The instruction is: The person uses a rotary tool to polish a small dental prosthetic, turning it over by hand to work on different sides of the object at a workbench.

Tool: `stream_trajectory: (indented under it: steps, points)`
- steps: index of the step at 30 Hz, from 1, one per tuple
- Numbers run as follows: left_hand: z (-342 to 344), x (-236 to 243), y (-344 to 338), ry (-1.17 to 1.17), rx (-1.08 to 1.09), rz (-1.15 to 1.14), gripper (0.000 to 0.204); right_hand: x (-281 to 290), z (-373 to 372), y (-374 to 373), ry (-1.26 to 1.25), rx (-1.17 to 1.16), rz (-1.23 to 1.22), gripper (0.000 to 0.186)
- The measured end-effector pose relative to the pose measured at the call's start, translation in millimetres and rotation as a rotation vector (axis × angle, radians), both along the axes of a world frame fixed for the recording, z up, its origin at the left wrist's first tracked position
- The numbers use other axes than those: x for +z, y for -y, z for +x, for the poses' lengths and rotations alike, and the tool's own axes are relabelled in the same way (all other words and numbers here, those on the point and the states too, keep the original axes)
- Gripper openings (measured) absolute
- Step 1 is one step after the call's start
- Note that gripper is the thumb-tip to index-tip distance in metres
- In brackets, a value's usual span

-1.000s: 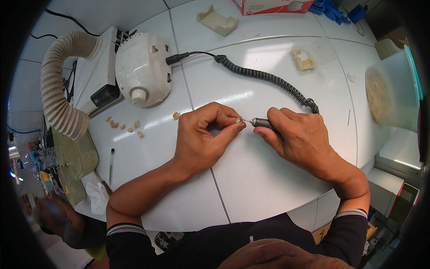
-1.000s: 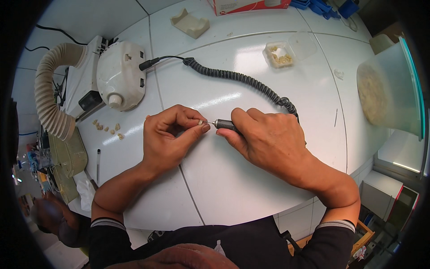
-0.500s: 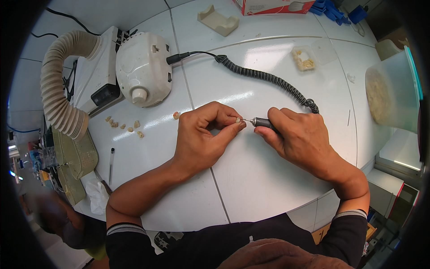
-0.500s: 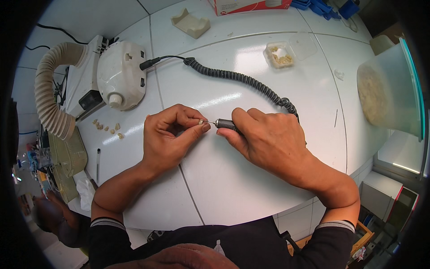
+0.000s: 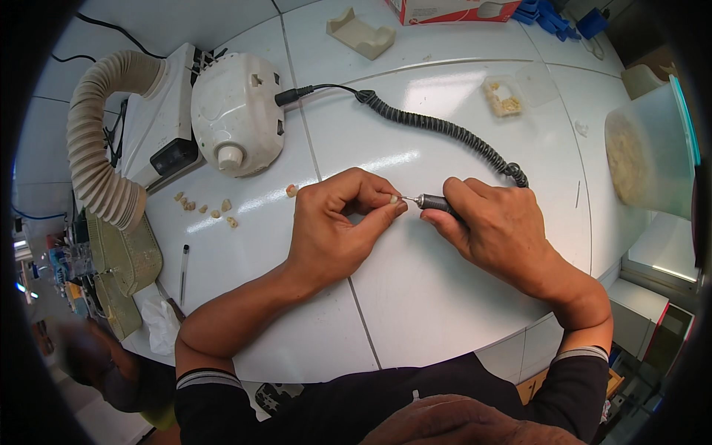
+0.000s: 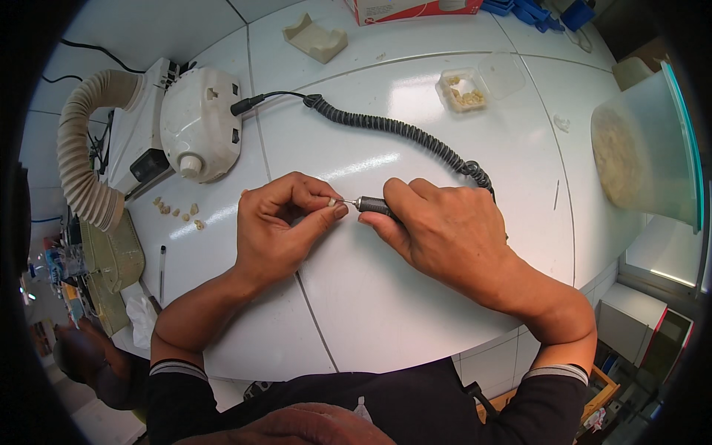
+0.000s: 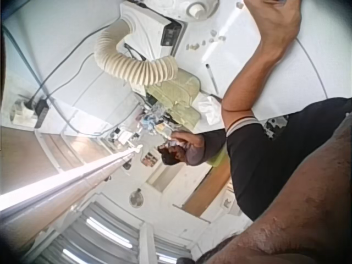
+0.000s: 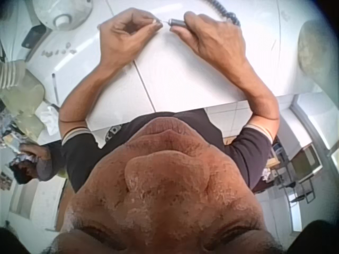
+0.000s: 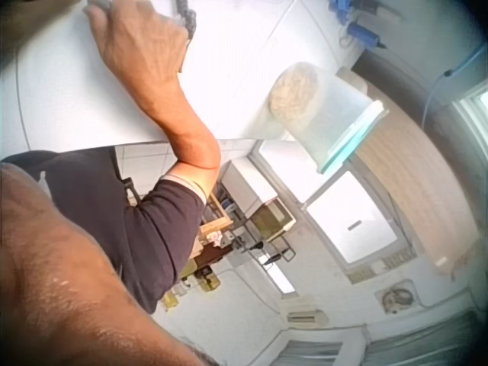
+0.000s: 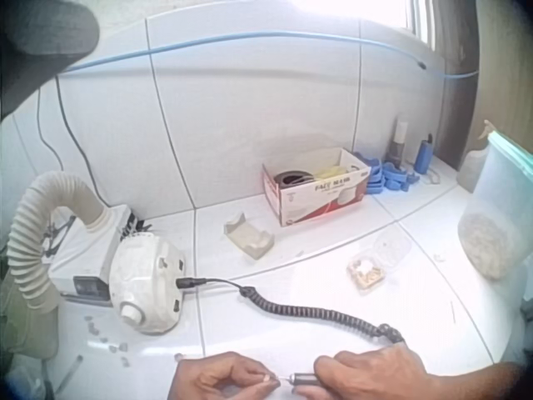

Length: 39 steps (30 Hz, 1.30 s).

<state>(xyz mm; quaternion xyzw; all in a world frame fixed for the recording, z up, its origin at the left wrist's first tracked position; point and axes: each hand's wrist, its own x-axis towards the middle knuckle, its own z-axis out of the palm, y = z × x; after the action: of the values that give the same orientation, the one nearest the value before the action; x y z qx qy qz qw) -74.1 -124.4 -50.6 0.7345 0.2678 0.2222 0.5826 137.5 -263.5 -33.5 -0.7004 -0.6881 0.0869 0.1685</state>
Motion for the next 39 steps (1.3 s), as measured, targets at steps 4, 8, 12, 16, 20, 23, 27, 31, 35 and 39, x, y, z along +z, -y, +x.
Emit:
stream_trajectory:
  steps: [4, 8, 12, 16, 20, 23, 27, 31, 35, 39]
  points:
    - [0.5, -0.5, 0.4, 0.006, 0.010, -0.016, 0.013, -0.3, -0.3, 0.0, -0.006, -0.002, 0.010, 0.045]
    - [0.5, -0.7, 0.1, -0.001, 0.005, -0.017, 0.013, 1.2, -0.4, -0.1, -0.004, -0.006, 0.000, 0.045]
    - [1.0, 1.3, -0.2, -0.015, 0.003, -0.020, 0.017, -0.2, -0.5, -0.2, 0.001, -0.009, 0.017, 0.045]
    - [1.2, 1.8, -0.2, -0.018, 0.004, -0.023, 0.016, -0.6, 0.5, 0.0, 0.001, -0.003, 0.011, 0.045]
    - [0.7, 1.5, -0.6, -0.026, 0.003, -0.019, 0.016, 0.0, 0.5, 0.2, -0.003, -0.001, -0.001, 0.046]
    - [1.0, 1.6, -0.6, -0.031, 0.004, -0.012, 0.016, -0.1, 0.7, 0.2, -0.003, 0.000, 0.003, 0.046]
    - [1.0, 2.8, -0.6, -0.036, 0.003, -0.012, 0.015, 0.0, 0.3, -0.2, 0.002, -0.005, 0.006, 0.046]
    - [0.6, -1.1, -0.2, 0.009, 0.000, -0.005, 0.016, 1.1, 0.8, -0.2, -0.001, 0.003, -0.004, 0.045]
    - [0.6, -1.4, -0.4, 0.001, 0.000, -0.008, 0.014, 0.5, 0.5, -0.5, 0.002, 0.002, 0.002, 0.045]
    - [1.2, -0.9, 0.1, -0.002, -0.002, 0.002, 0.014, 0.0, 0.7, 0.3, 0.006, 0.001, 0.008, 0.045]
